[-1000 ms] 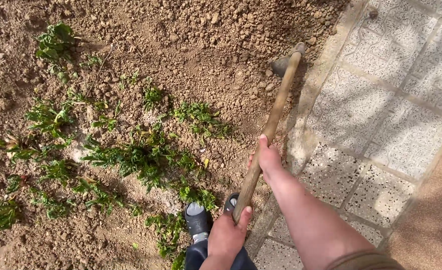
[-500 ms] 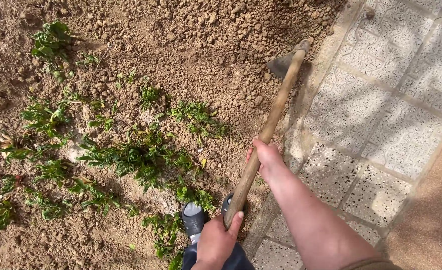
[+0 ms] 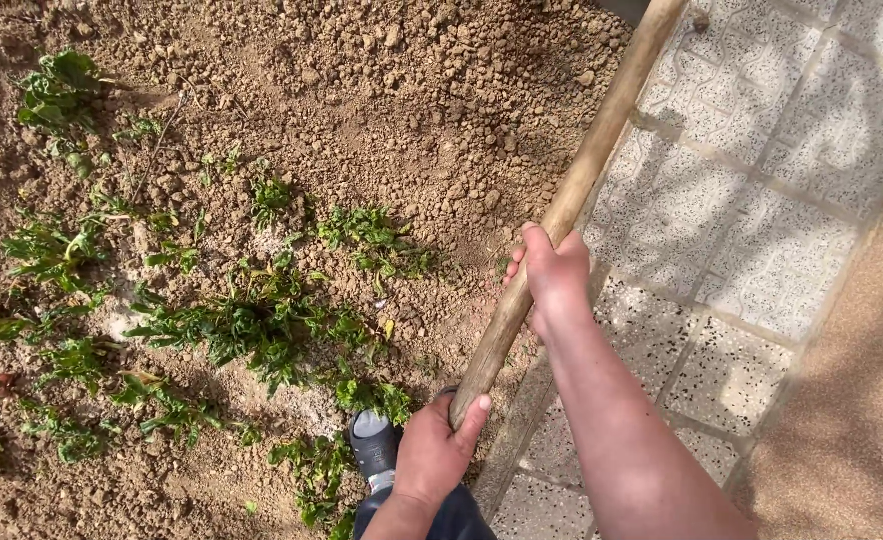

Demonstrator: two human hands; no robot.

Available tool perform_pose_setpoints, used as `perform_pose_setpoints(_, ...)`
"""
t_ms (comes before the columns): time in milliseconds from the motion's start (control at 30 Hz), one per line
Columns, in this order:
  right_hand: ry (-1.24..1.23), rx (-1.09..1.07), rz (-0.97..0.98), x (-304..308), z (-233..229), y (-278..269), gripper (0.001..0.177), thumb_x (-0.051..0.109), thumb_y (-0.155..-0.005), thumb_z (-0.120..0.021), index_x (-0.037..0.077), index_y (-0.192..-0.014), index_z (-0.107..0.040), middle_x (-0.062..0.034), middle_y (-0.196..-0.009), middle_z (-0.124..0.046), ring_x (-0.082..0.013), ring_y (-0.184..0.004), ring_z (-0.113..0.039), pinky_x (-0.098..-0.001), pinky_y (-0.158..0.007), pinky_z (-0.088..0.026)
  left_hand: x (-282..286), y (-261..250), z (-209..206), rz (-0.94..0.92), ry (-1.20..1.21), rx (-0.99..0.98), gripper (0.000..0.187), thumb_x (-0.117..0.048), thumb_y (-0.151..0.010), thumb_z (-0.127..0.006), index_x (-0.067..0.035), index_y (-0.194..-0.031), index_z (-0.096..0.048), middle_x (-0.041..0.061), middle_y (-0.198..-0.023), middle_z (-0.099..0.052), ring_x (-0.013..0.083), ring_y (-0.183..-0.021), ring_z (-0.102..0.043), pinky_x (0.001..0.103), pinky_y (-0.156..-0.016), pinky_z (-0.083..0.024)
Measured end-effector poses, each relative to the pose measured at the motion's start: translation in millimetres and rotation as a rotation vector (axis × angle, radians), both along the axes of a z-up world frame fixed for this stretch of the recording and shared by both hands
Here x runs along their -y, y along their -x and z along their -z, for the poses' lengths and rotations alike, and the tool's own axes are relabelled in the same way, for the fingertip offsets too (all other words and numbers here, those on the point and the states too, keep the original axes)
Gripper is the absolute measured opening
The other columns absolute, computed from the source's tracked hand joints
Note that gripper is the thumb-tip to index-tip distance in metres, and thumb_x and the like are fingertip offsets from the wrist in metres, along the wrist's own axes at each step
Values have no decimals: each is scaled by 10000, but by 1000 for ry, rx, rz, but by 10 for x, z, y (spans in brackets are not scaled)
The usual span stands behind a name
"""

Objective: The person uses a hoe to dig and loosen the soil in a garden bed. They repeatedly strike the ground with the tool to break up the earth and remove small weeds along the edge of a paved walkway.

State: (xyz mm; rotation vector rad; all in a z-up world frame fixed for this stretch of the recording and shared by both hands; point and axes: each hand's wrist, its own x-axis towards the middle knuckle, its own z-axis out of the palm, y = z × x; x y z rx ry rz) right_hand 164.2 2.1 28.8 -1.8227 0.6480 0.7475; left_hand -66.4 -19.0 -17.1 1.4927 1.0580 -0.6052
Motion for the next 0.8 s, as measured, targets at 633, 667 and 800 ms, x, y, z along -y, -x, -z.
perform_pose_setpoints(633, -132, -264, -125, 391, 1338, 554, 191, 105, -1012, -574, 70, -1146, -442, -100, -821, -491, -201, -610, -501, -352, -509, -524, 330, 477, 239, -229, 172, -345, 561, -723, -856, -627, -176, -755, -694, 10, -662, -526, 158, -684, -488, 288, -669, -406)
perform_pose_setpoints(667, -188, -282, -93, 412, 1364, 577, 211, 92, -1000, -573, 69, -1148, -425, -100, -827, -480, -203, -630, -493, -356, -531, -524, 269, 449, 134, -182, 159, -391, 569, -734, -850, -600, -183, -807, -738, 19, -676, -602, 166, -691, -563, 286, -696, -448)
perform_pose_setpoints(800, -84, -302, -117, 394, 1124, 589, 291, 123, -1011, -567, 56, -1266, -444, -97, -818, -534, -203, -615, -537, -354, -513, -538, 272, 556, 137, -60, 103, -381, 576, -770, -843, -557, -228, -899, -745, 19, -742, -699, 209, -773, -689, 305, -743, -492)
